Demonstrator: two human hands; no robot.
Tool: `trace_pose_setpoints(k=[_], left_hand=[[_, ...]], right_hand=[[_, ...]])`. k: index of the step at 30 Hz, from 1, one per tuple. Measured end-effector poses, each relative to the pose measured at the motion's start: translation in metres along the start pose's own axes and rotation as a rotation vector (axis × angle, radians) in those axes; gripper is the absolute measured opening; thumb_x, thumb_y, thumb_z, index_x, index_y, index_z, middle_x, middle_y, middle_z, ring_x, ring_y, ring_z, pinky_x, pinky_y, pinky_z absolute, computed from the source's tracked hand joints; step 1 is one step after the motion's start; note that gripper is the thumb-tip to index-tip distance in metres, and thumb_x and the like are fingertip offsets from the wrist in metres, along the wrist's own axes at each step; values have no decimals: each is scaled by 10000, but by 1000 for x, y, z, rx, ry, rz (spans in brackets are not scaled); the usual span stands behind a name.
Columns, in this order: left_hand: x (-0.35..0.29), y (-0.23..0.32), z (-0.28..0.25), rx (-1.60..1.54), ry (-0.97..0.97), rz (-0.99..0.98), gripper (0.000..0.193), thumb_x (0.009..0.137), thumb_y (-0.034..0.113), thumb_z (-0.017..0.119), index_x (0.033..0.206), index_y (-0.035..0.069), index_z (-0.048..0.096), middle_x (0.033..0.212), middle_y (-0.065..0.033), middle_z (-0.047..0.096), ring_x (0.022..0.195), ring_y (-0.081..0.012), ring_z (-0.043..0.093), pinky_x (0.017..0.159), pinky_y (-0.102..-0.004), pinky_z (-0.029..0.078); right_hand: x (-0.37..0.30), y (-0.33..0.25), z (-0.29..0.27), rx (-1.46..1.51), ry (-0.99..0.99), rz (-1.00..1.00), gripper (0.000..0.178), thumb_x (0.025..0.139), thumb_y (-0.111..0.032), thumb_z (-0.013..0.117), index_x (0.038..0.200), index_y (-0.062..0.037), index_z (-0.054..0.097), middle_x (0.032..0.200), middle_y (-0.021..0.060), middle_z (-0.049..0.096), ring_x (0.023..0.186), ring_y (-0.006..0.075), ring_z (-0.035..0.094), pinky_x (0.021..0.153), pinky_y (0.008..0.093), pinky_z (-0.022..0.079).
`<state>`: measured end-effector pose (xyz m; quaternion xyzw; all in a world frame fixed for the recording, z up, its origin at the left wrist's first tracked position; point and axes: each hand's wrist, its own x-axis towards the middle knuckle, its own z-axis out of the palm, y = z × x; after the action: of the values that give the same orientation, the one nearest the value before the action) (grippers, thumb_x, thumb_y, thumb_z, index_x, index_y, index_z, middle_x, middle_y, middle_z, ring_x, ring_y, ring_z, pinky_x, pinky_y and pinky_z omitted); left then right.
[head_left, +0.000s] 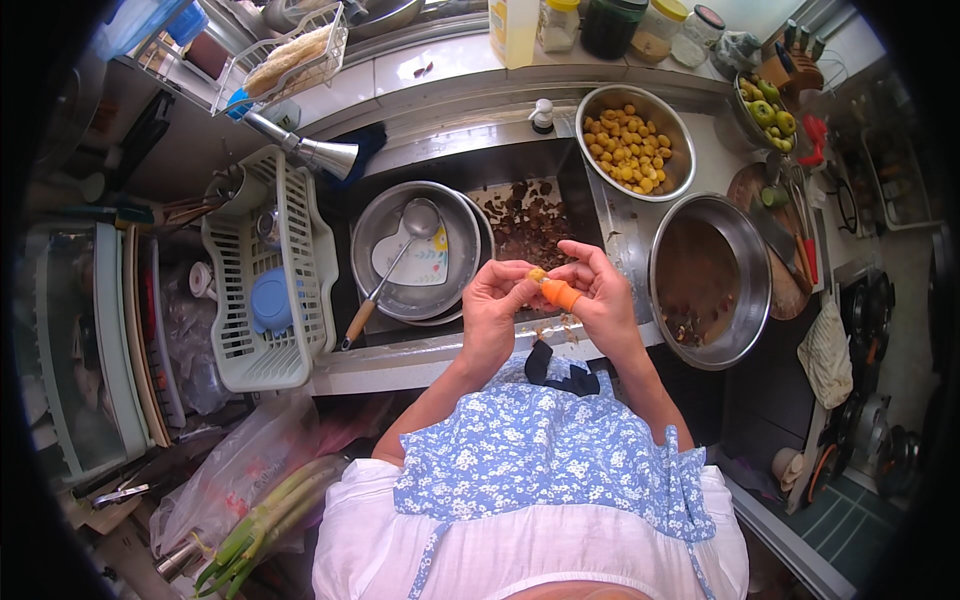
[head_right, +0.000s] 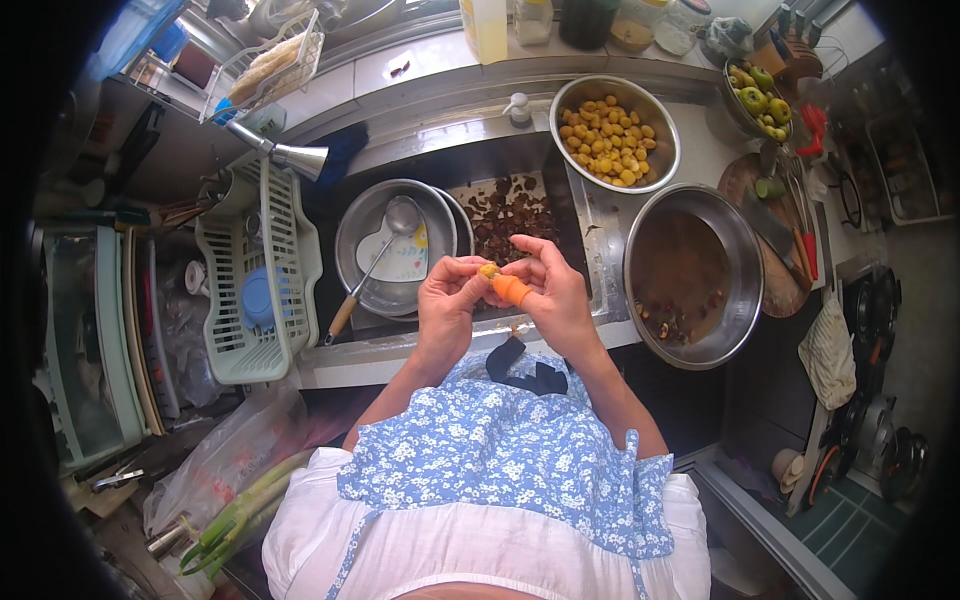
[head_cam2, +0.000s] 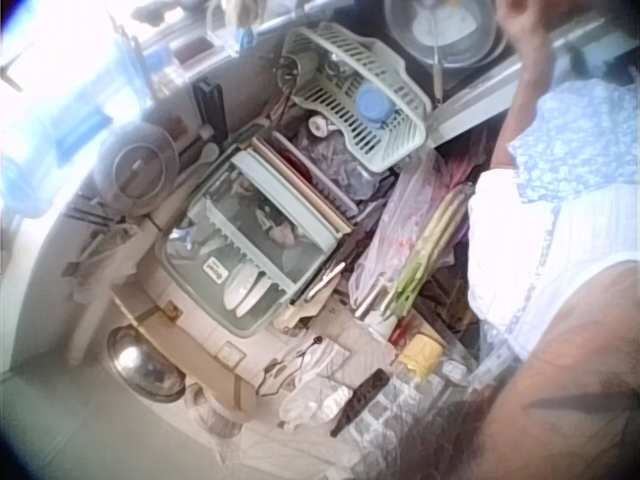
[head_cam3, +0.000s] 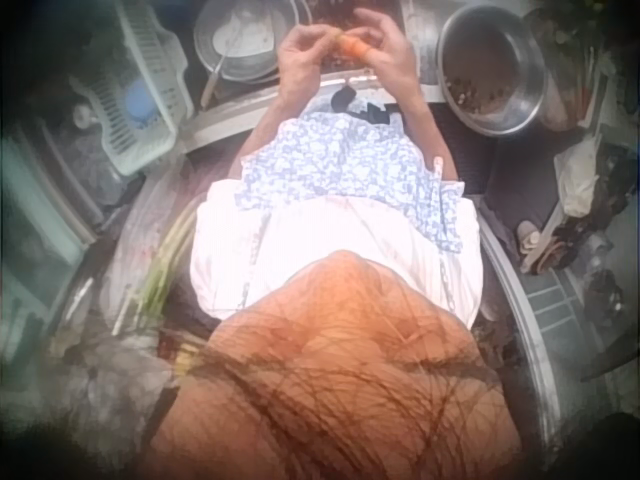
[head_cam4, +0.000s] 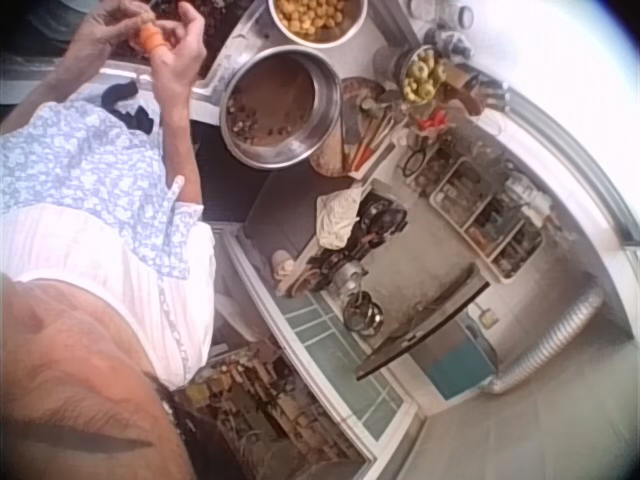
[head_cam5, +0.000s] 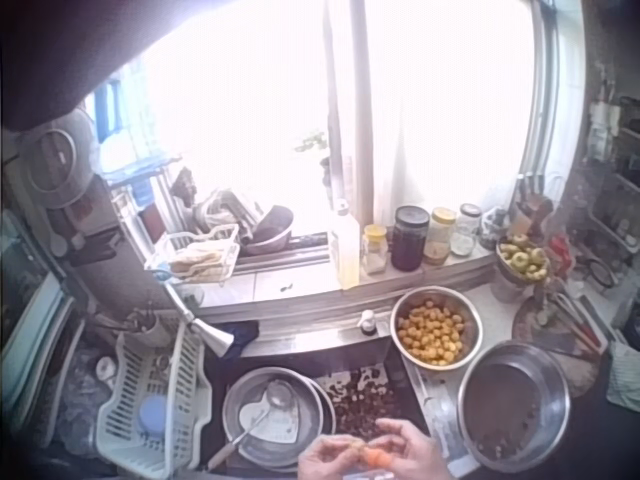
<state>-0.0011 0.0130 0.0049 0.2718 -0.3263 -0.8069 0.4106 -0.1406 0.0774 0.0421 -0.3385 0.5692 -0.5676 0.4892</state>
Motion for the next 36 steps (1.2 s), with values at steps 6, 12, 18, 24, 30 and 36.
trace_pose_setpoints(k=[6,12,18,24,30,36], left_hand=[[-1,-4,-6,12,-26,-23,72,885,16,631,922,16,569,944,-120,640,769,-155,648,682,-280,555],[3,-2,-7,-126,22,-117,94,909,62,618,983,25,573,952,-118,659,784,-147,636,682,-253,527],[6,3,-10,-242,-5,-189,243,921,101,612,1138,-4,585,965,-108,658,789,-134,635,679,-237,526],[5,2,-7,-41,-2,-164,231,917,101,621,1114,-19,621,915,-92,662,716,-113,624,616,-225,521],[1,11,-7,194,-122,-125,172,922,76,607,1044,-34,658,806,-75,655,651,-86,604,514,-199,491],[4,6,-14,74,-187,-180,188,937,101,590,1052,-33,654,816,-91,657,616,-79,591,455,-171,448]], right_hand=[[-2,-10,1,-38,-52,87,419,894,42,550,1289,67,412,1024,168,641,891,165,653,782,275,552],[2,5,-6,104,49,37,369,925,0,533,1270,74,429,968,163,656,801,162,676,718,263,570],[0,8,-10,-139,126,-10,365,907,-35,596,1253,17,492,988,122,660,890,160,666,790,271,550],[0,1,-5,-205,72,-135,393,875,-35,646,1242,1,510,1014,118,674,942,154,653,849,274,524],[0,-11,-9,-193,-40,-29,391,865,-27,654,1219,36,502,1006,129,672,894,152,665,806,275,541],[2,-10,-14,58,-101,84,384,877,3,612,1225,75,466,955,134,661,841,174,673,746,284,562]])
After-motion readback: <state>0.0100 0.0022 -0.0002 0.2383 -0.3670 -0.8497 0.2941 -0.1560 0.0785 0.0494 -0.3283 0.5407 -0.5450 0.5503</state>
